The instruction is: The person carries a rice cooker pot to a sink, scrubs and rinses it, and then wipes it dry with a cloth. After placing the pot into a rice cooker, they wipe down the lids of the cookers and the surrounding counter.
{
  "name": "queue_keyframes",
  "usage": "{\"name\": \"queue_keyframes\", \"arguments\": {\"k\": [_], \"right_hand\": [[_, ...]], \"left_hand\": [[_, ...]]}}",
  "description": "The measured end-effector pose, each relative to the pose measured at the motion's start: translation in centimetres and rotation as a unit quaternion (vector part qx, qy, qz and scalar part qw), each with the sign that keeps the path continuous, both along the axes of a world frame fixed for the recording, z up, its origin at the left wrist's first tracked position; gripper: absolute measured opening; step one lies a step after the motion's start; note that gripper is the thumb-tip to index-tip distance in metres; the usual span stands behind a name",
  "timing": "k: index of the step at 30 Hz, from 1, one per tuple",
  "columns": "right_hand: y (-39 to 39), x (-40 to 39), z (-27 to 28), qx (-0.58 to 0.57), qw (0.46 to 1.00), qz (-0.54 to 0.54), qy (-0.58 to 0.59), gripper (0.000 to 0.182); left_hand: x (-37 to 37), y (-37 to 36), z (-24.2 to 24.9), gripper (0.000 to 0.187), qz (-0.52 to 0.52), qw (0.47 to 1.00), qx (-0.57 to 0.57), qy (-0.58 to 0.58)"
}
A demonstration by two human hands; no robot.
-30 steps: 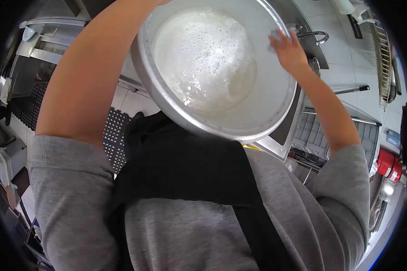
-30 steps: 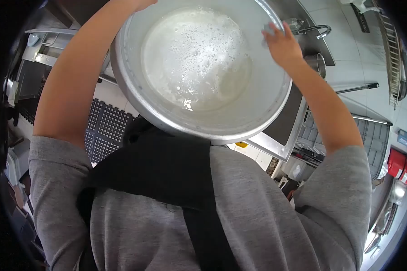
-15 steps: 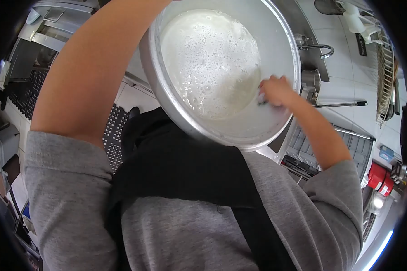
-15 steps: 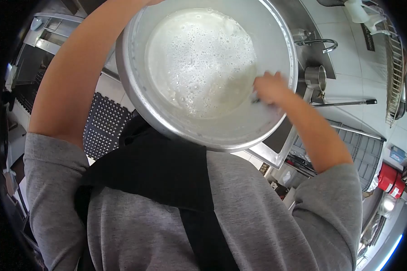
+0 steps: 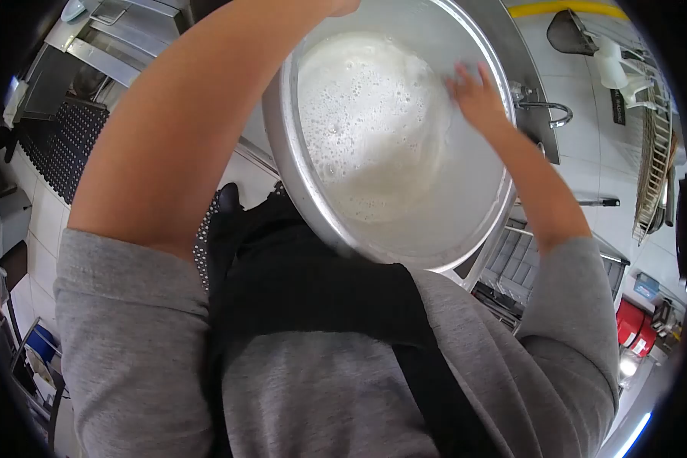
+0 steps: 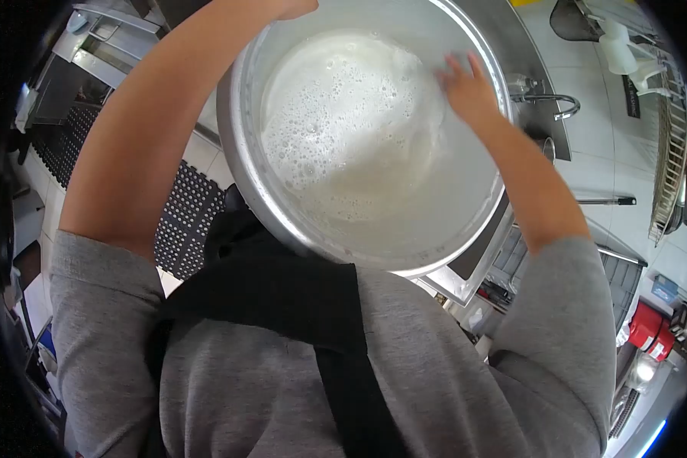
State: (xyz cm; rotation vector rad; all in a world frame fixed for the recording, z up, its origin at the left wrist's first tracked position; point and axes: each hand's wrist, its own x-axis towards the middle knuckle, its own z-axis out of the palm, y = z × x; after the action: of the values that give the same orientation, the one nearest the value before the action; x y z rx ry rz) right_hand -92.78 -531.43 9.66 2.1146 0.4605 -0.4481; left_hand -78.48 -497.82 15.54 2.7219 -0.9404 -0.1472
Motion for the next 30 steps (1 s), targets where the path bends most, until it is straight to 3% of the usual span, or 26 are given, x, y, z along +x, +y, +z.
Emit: {"name": "queue_keyframes", "arguments": {"k": [1, 2, 4, 6, 8, 9, 11, 13, 15, 17, 20, 22, 24, 27, 29, 30], "right_hand": [[0.4, 3.1, 1.4, -0.017, 0.994, 0.108, -0.026, 0.048], [1.3, 4.7, 2.4, -0.019, 0.993, 0.112, -0.028, 0.048], [3.0, 6.5, 3.7, 0.014, 0.971, 0.232, -0.062, 0.048], [-2.3, 3.5, 0.2, 0.153, 0.971, 0.146, -0.11, 0.041], [-2.0, -2.5, 2.1, 0.055, 0.992, -0.035, 0.111, 0.034], [1.8, -3.5, 5.6, 0.069, 0.944, -0.142, 0.29, 0.031], [2.5, -2.9, 6.4, 0.046, 0.951, -0.136, 0.275, 0.034], [-2.6, 1.5, 2.4, 0.117, 0.992, 0.034, 0.034, 0.044], [1.3, 8.7, 1.8, 0.282, 0.939, 0.196, -0.035, 0.053], [9.9, 11.5, 4.5, 0.077, 0.923, 0.377, -0.007, 0.054], [7.8, 10.4, 5.1, 0.093, 0.932, 0.343, -0.072, 0.053], [2.9, 5.6, 5.6, 0.077, 0.979, 0.176, -0.071, 0.051], [-3.4, 0.0, 3.0, 0.114, 0.993, 0.011, 0.001, 0.05], [-1.5, -0.8, 2.6, 0.052, 0.995, -0.069, 0.042, 0.047], [-0.2, 2.9, 0.9, -0.043, 0.993, 0.108, -0.013, 0.044], [1.1, 5.4, 0.4, -0.02, 0.987, 0.157, -0.021, 0.042]], "left_hand": [[-0.2, 0.2, 0.4, 0.058, 0.005, 1.0, -0.001, -0.003], [-0.4, 0.3, 0.7, 0.058, 0.003, 1.0, 0.003, 0.014], [-0.3, 0.3, 0.6, 0.058, -0.001, 1.0, 0.002, 0.029], [0.2, 0.1, -0.6, 0.057, 0.002, 0.999, -0.038, 0.019], [-1.2, 0.7, 0.4, 0.056, 0.002, 0.999, -0.05, 0.015], [-1.6, 0.9, 0.8, 0.056, 0.008, 0.998, -0.063, 0.019], [-0.3, 0.0, -0.4, 0.055, 0.014, 0.998, -0.049, 0.036], [-0.3, -0.1, -0.8, 0.056, 0.018, 0.996, -0.074, 0.047], [-0.5, -0.6, -2.0, 0.053, 0.049, 0.994, -0.092, 0.045], [-1.1, -0.3, -0.9, 0.059, 0.046, 0.995, -0.052, 0.065], [-0.8, -0.1, -1.3, 0.062, 0.035, 0.993, -0.072, 0.081], [-0.8, -0.2, -2.0, 0.063, 0.038, 0.993, -0.087, 0.066], [-0.8, -0.4, -2.6, 0.065, 0.041, 0.992, -0.102, 0.056], [-0.4, -0.6, -2.5, 0.065, 0.037, 0.995, -0.092, 0.03], [-0.3, -0.6, -2.5, 0.066, 0.047, 0.994, -0.09, 0.037], [-0.4, -0.7, -1.9, 0.066, 0.05, 0.994, -0.086, 0.034]]}}
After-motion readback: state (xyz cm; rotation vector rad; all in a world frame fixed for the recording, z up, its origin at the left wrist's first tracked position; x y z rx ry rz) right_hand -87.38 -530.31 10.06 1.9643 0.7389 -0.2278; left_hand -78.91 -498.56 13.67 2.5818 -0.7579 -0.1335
